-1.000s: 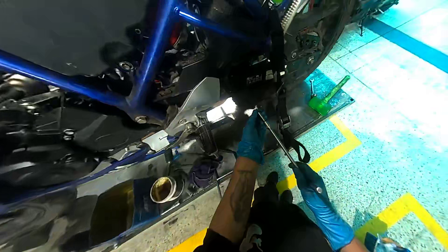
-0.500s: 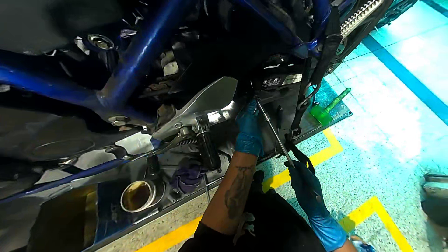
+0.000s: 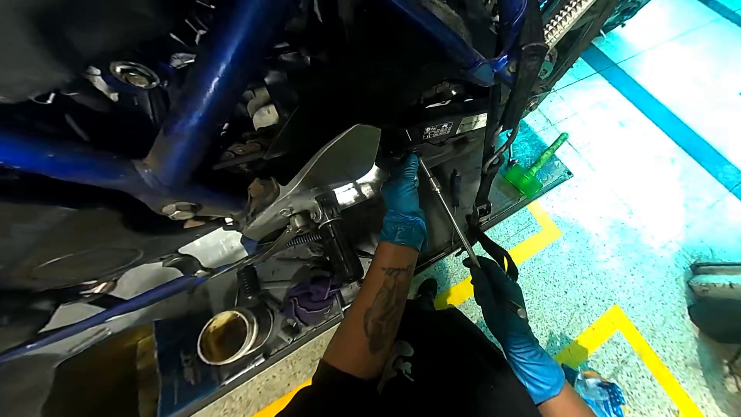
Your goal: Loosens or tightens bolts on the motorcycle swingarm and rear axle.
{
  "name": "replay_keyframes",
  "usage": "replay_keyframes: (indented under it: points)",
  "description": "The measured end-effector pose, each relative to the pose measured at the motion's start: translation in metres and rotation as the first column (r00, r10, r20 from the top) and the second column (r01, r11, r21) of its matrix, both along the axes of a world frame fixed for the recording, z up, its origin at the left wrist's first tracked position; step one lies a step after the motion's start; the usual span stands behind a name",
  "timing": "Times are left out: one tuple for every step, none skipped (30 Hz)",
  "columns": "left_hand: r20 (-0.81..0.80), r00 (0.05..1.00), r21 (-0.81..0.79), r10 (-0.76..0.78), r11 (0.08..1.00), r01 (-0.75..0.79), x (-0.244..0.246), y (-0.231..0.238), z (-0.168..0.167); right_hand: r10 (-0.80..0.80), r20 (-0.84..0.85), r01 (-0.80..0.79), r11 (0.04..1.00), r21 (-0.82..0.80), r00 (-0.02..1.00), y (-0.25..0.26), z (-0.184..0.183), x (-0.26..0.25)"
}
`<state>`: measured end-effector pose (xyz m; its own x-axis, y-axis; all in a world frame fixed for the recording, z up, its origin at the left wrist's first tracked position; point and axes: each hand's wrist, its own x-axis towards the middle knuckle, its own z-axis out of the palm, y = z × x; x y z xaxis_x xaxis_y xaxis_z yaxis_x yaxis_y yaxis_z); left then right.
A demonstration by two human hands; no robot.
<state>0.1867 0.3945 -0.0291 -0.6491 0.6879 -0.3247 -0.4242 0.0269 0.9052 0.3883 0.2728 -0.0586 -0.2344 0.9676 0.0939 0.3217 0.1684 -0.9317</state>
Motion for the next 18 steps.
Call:
replay_keyframes:
  points:
    - [-0.003,1.000,-0.002,0.002,1.000,-0.002,0.000,0.001,0.001,0.002,0.009,-0.002,1.000,-0.003,1.000,0.001,0.002,-0.001]
    - [0.005,1.000,0.005,0.011,1.000,-0.011,0.000,0.002,0.001,0.004,0.022,-0.004,1.000,0.002,1.000,0.002,0.004,-0.001]
    - [0.014,1.000,0.017,0.021,1.000,-0.022,0.000,0.003,0.000,0.006,0.043,-0.006,1.000,0.020,0.999,0.004,0.005,-0.001]
    - [0.021,0.999,0.027,0.040,0.999,-0.041,0.000,0.004,-0.001,0.004,0.083,-0.009,0.998,0.055,0.997,0.006,0.007,-0.001]
    - [0.022,0.998,0.034,0.065,0.997,-0.065,0.001,0.005,-0.002,-0.004,0.141,-0.011,0.995,0.102,0.990,0.007,0.008,0.000]
    - [0.020,0.996,0.040,0.086,0.995,-0.087,0.002,0.005,-0.004,-0.022,0.199,-0.009,0.988,0.157,0.980,0.008,0.009,0.001]
    - [0.026,0.995,0.049,0.095,0.994,-0.096,0.002,0.005,-0.004,-0.051,0.251,-0.005,0.976,0.216,0.967,0.009,0.009,0.001]
    - [0.025,0.993,0.054,0.113,0.992,-0.114,0.002,0.006,-0.005,-0.082,0.286,0.003,0.964,0.267,0.955,0.010,0.009,0.001]
    - [0.034,0.992,0.061,0.120,0.991,-0.122,0.002,0.005,-0.005,-0.102,0.297,0.012,0.957,0.290,0.949,0.010,0.009,0.001]
    - [0.032,0.991,0.063,0.133,0.989,-0.135,0.003,0.005,-0.005,-0.101,0.273,0.023,0.962,0.274,0.957,0.010,0.010,0.001]
    - [0.030,0.991,0.061,0.128,0.990,-0.130,0.005,0.001,-0.005,-0.081,0.208,0.038,0.978,0.204,0.975,0.010,0.011,0.001]
    - [0.049,0.996,0.046,0.076,0.996,-0.078,0.008,-0.009,-0.002,-0.060,0.083,0.054,0.995,0.078,0.995,0.009,0.012,-0.001]
    - [0.067,0.998,0.025,-0.011,1.000,0.010,0.015,-0.024,0.001,-0.065,-0.095,0.056,0.994,-0.092,0.993,0.008,0.015,-0.003]
    - [0.101,0.987,0.004,-0.122,0.993,0.122,0.025,-0.042,0.005,-0.107,-0.270,0.022,0.954,-0.300,0.957,0.008,0.021,-0.006]
    - [0.129,0.952,0.007,-0.279,0.960,0.281,0.038,-0.060,0.009,-0.200,-0.418,-0.040,0.865,-0.500,0.886,0.010,0.029,-0.009]
    - [0.185,0.863,0.073,-0.470,0.882,0.465,0.047,-0.078,0.010,-0.331,-0.499,-0.104,0.744,-0.660,0.801,0.012,0.037,-0.011]
    - [0.250,0.778,0.145,-0.577,0.817,0.559,0.056,-0.086,0.009,-0.439,-0.509,-0.145,0.636,-0.758,0.740,0.012,0.043,-0.012]
    - [0.310,0.739,0.189,-0.598,0.801,0.569,0.063,-0.089,0.008,-0.504,-0.490,-0.149,0.572,-0.806,0.711,0.011,0.048,-0.010]
